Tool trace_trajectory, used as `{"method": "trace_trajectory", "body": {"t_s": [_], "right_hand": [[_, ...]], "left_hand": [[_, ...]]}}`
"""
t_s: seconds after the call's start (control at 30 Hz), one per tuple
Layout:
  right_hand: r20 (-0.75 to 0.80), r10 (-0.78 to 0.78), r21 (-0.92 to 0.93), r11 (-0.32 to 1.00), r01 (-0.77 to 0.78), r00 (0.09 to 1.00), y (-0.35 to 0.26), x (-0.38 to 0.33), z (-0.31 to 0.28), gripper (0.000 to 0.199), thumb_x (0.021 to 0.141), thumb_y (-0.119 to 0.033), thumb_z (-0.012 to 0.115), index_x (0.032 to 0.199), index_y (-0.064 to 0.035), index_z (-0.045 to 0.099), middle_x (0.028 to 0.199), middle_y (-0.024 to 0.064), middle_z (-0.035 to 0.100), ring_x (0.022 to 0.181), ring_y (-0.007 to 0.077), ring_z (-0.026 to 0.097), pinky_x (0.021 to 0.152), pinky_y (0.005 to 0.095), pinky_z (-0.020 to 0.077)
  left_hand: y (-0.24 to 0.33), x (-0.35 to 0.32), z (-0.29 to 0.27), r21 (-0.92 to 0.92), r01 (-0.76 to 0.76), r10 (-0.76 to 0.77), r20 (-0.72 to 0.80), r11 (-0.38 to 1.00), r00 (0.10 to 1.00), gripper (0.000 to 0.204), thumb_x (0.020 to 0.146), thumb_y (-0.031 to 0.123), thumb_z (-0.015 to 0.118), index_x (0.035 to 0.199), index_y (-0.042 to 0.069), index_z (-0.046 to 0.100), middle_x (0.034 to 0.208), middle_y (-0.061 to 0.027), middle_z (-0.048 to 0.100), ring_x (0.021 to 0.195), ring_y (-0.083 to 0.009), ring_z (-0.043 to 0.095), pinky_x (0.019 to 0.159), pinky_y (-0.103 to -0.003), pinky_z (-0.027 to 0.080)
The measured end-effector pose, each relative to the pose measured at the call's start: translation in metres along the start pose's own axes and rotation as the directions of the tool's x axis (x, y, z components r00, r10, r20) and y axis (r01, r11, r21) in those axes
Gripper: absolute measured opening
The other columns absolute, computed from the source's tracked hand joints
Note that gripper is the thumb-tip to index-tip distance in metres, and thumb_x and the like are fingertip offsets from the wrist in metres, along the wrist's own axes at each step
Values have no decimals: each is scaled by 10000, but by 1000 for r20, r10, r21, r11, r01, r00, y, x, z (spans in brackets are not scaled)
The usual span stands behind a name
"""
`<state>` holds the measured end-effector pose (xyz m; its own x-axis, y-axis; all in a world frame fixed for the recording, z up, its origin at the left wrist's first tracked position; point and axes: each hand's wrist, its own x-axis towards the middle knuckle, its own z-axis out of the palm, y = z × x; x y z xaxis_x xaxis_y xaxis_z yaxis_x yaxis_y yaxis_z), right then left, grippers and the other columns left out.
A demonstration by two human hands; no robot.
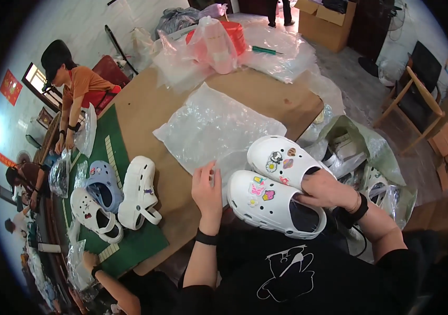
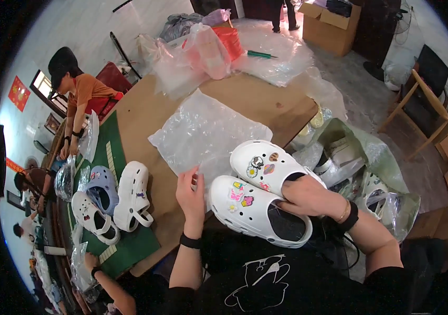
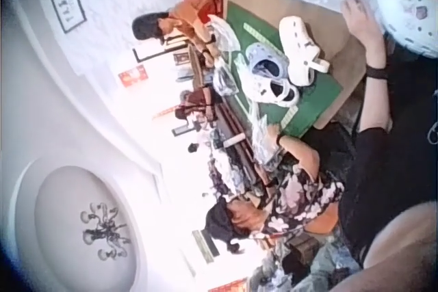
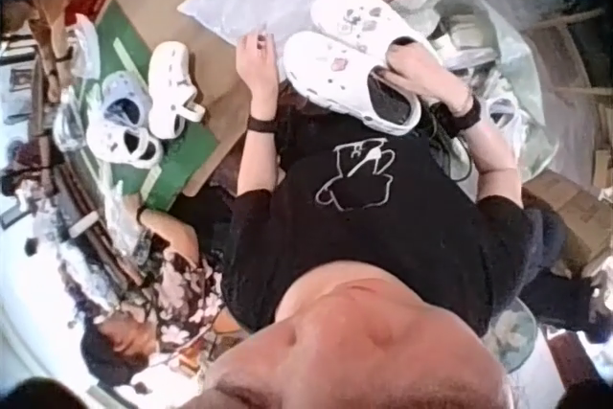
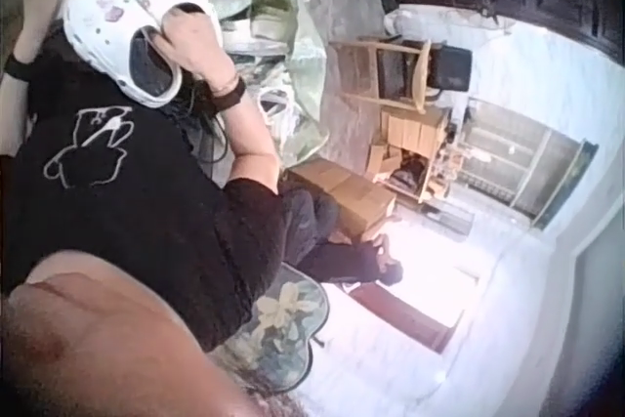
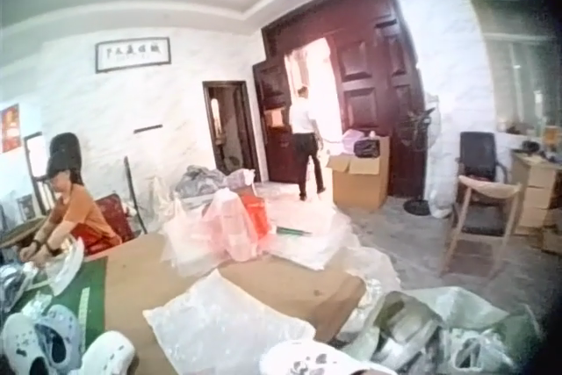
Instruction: Packing decorated rubber clogs into plastic bags and placing them into a larger shipping sack.
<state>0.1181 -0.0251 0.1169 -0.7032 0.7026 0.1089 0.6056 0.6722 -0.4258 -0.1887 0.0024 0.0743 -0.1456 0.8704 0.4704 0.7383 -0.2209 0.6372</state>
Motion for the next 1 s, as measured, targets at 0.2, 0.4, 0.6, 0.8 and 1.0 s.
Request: {"method": "trace_trajectory", "body": {"t_s": [0.2,0.4,0.6,0.8,1.0], "right_hand": [[108,82,30,996,-86,991,-6,10,-5,359,865,-313,616,780,33,576,742,218,589,680,411,599,628,463,473],[134,67,19,997,-70,989,-7,12,-5,342,856,-295,628,823,43,586,769,216,602,710,407,614,652,464,483],[129,71,33,997,-76,989,-9,14,-5,341,854,-290,630,814,46,585,776,211,600,707,402,612,659,461,486],[139,75,17,997,-78,987,-8,14,-4,336,840,-287,637,804,44,588,768,210,598,702,398,611,655,458,485],[148,90,-5,996,-91,985,-9,16,-2,342,834,-292,640,787,43,591,762,206,598,702,392,616,647,455,486]], "left_hand": [[12,2,1,-87,-58,49,-99,995,994,197,871,59,633,1065,50,669,831,-65,566,695,-156,551,583,-286,433],[19,4,4,-62,-17,13,-65,998,998,214,850,56,646,1061,75,672,883,-83,596,693,-204,576,630,-324,480],[16,-1,6,-55,-46,42,-65,997,997,214,852,63,648,1064,75,666,874,-86,591,716,-209,585,632,-333,482],[13,-3,9,-79,-39,36,-47,996,998,219,852,66,651,1071,75,661,883,-87,594,722,-215,586,643,-329,483],[12,-2,7,-83,-27,24,-36,996,999,213,855,68,649,1067,73,661,883,-87,594,720,-214,584,642,-329,482]]}}
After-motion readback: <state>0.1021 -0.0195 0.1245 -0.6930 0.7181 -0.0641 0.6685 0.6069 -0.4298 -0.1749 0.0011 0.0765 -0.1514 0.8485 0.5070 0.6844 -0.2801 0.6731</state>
